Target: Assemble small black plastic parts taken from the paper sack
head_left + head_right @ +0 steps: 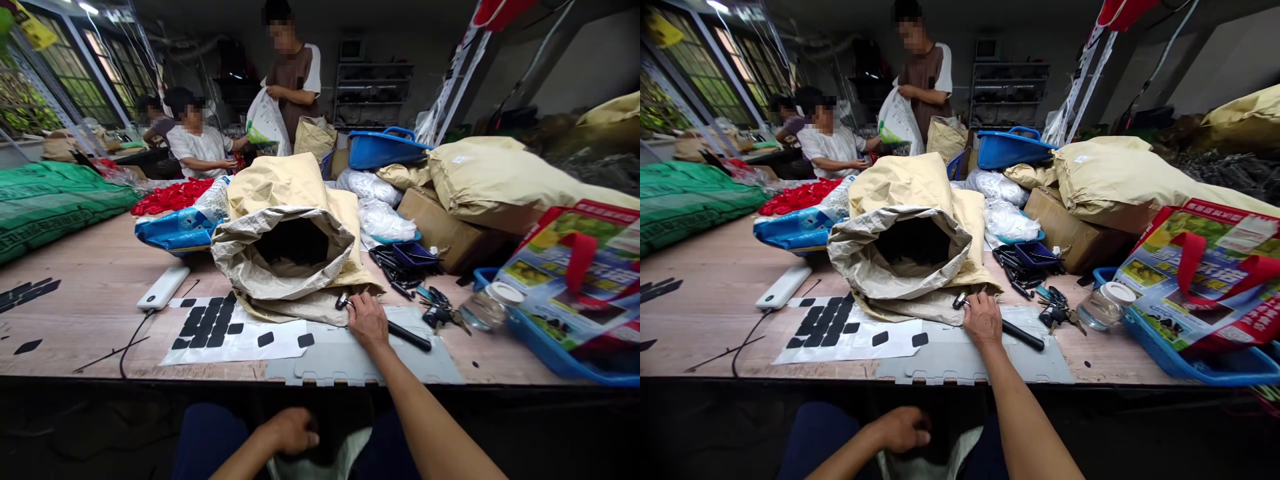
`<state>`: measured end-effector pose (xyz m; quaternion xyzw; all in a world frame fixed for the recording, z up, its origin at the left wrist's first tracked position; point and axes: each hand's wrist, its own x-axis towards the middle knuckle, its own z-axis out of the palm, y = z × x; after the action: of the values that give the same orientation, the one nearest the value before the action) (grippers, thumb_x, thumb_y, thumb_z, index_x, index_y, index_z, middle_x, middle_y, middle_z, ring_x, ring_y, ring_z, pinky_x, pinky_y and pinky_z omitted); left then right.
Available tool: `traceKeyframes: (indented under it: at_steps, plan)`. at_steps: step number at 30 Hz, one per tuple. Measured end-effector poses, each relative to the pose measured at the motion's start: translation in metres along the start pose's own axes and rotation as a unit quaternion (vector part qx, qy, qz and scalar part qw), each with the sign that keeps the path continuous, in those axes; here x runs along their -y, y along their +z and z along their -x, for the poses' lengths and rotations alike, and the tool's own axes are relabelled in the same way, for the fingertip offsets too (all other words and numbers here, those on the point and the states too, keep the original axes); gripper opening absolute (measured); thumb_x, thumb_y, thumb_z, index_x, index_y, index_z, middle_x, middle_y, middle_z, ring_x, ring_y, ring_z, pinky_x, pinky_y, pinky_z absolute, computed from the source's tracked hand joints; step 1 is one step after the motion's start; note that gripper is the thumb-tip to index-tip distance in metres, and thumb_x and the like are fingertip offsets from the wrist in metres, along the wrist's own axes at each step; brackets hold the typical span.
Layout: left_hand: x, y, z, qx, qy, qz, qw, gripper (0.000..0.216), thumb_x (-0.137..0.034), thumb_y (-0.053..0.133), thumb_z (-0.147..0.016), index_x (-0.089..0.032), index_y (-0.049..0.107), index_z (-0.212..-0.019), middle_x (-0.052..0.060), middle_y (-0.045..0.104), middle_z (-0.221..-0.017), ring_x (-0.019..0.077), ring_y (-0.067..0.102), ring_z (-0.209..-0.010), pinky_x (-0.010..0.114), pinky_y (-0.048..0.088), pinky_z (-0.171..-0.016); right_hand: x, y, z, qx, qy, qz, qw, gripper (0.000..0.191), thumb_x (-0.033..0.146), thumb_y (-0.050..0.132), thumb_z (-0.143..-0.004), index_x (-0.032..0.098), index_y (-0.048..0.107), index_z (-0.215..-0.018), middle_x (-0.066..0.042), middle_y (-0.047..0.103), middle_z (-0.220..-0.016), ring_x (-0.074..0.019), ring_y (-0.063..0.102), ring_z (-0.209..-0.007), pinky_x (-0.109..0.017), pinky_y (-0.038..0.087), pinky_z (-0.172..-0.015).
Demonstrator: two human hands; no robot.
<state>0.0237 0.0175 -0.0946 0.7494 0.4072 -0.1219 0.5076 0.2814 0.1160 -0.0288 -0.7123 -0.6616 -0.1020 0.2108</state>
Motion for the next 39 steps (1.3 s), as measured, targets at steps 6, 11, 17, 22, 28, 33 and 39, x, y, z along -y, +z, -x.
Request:
traceKeyframes:
  at_steps: [6,11,17,22,28,33,39]
  plan:
    - [-0.076,-0.129,0.049,0.172,0.124,0.186,0.959,0.046,-0.059,0.064,-0.087,-0.024,0.072,-0.117,0.006,0.077,-0.095,0.0181,0.071,-0.070,0.026,0.050,-0.059,0.001,0.000,0.000,-0.005,-0.004,0.005,1.000,0.013,0.028,0.058,-0.094,0.021,0.065,-0.101,-0.008,0.058,-0.100,-0.0235,0.046,-0.096,-0.034,0.032,-0.082]
    - [-0.090,-0.265,-0.001,-0.441,0.074,0.156,0.881,0.049,-0.041,0.061,-0.092,-0.014,0.061,-0.132,0.016,0.071,-0.120,0.0268,0.069,-0.106,0.035,0.054,-0.086,0.000,0.000,0.000,0.001,-0.002,0.005,1.000,0.012,0.028,0.059,-0.093,0.022,0.065,-0.100,-0.007,0.058,-0.099,-0.0231,0.046,-0.095,-0.034,0.032,-0.081]
    - [-0.054,-0.335,-0.067,-0.585,-0.182,-0.018,0.790,0.059,-0.031,0.060,-0.092,-0.004,0.047,-0.144,0.028,0.049,-0.148,0.0425,0.043,-0.141,0.051,0.035,-0.114,0.000,-0.002,0.000,0.008,-0.001,-0.001,1.000,0.013,0.028,0.059,-0.094,0.022,0.065,-0.103,-0.007,0.058,-0.101,-0.0235,0.047,-0.096,-0.034,0.034,-0.084]
    - [-0.043,-0.316,-0.078,-0.588,-0.193,-0.066,0.783,0.062,-0.025,0.065,-0.087,-0.005,0.047,-0.143,0.028,0.035,-0.157,0.0500,0.025,-0.147,0.062,0.027,-0.114,0.002,-0.004,0.000,0.013,0.004,0.000,1.000,0.013,0.028,0.059,-0.093,0.022,0.065,-0.102,-0.007,0.058,-0.101,-0.0234,0.046,-0.097,-0.034,0.034,-0.084]
    - [-0.048,-0.283,-0.079,-0.548,-0.168,-0.131,0.809,0.055,-0.017,0.067,-0.080,-0.009,0.059,-0.133,0.027,0.030,-0.159,0.0477,0.039,-0.140,0.052,0.040,-0.109,0.003,-0.004,-0.001,0.018,0.010,0.009,1.000,0.014,0.029,0.060,-0.093,0.022,0.065,-0.103,-0.007,0.058,-0.102,-0.0233,0.046,-0.098,-0.034,0.034,-0.086]
    - [-0.063,-0.255,-0.087,-0.510,-0.103,-0.148,0.841,0.043,-0.031,0.062,-0.087,-0.013,0.066,-0.125,0.021,0.061,-0.132,0.0395,0.055,-0.125,0.045,0.046,-0.104,0.004,-0.004,-0.001,0.021,0.015,0.003,1.000,0.013,0.029,0.060,-0.093,0.022,0.065,-0.102,-0.007,0.058,-0.102,-0.0228,0.046,-0.097,-0.034,0.034,-0.084]
    - [-0.054,-0.242,-0.082,-0.563,0.020,-0.112,0.819,0.027,-0.028,0.056,-0.093,-0.017,0.075,-0.109,0.013,0.068,-0.108,0.0285,0.064,-0.107,0.039,0.050,-0.100,0.002,-0.002,-0.001,0.011,0.009,-0.003,1.000,0.013,0.029,0.060,-0.092,0.022,0.065,-0.102,-0.007,0.058,-0.101,-0.0229,0.047,-0.096,-0.034,0.033,-0.084]
